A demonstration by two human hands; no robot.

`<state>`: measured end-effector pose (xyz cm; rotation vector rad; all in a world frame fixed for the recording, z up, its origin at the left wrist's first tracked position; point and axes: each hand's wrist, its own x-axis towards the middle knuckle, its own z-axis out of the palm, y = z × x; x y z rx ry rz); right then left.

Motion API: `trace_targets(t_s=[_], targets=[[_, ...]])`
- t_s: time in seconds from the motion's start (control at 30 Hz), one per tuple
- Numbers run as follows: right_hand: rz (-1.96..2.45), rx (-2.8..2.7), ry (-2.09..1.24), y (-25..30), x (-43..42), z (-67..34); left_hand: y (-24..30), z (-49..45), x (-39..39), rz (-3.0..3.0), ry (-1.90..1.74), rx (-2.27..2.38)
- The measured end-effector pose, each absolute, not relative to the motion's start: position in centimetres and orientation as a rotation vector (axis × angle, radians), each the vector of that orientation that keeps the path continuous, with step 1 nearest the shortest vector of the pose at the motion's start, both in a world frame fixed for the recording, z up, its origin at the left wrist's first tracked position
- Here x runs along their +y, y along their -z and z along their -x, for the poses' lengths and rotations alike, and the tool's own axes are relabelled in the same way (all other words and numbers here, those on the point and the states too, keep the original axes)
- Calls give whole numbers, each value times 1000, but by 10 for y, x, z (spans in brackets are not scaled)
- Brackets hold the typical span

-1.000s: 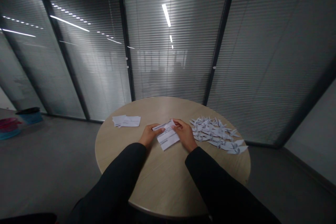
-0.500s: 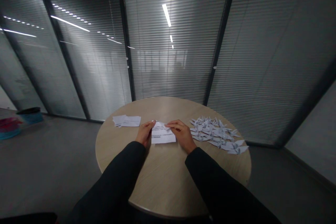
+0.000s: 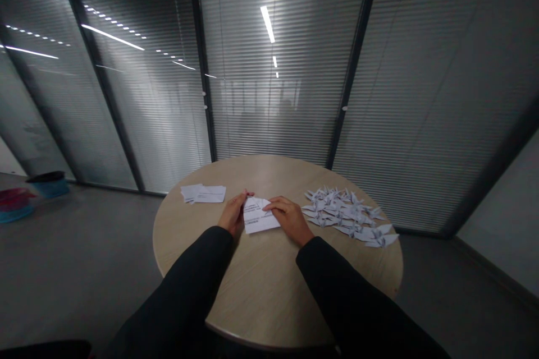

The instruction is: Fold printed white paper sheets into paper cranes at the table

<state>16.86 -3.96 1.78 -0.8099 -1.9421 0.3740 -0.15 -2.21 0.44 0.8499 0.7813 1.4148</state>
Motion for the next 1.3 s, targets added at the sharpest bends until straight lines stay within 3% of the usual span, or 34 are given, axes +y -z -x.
trace_targets(t_s=[0.43,0.8,1.3], targets=[[818,-1985,-339,-17,-39,-167,-4,-2,-25,-1020,-1434,921],[1090,-1711,-905,-4,-31,-161,-10,-3,-30,-1379,-1435,1035],[1058,-1734,-915,7,-19,-166,-5,-3,-26,-1216,-1416,936]])
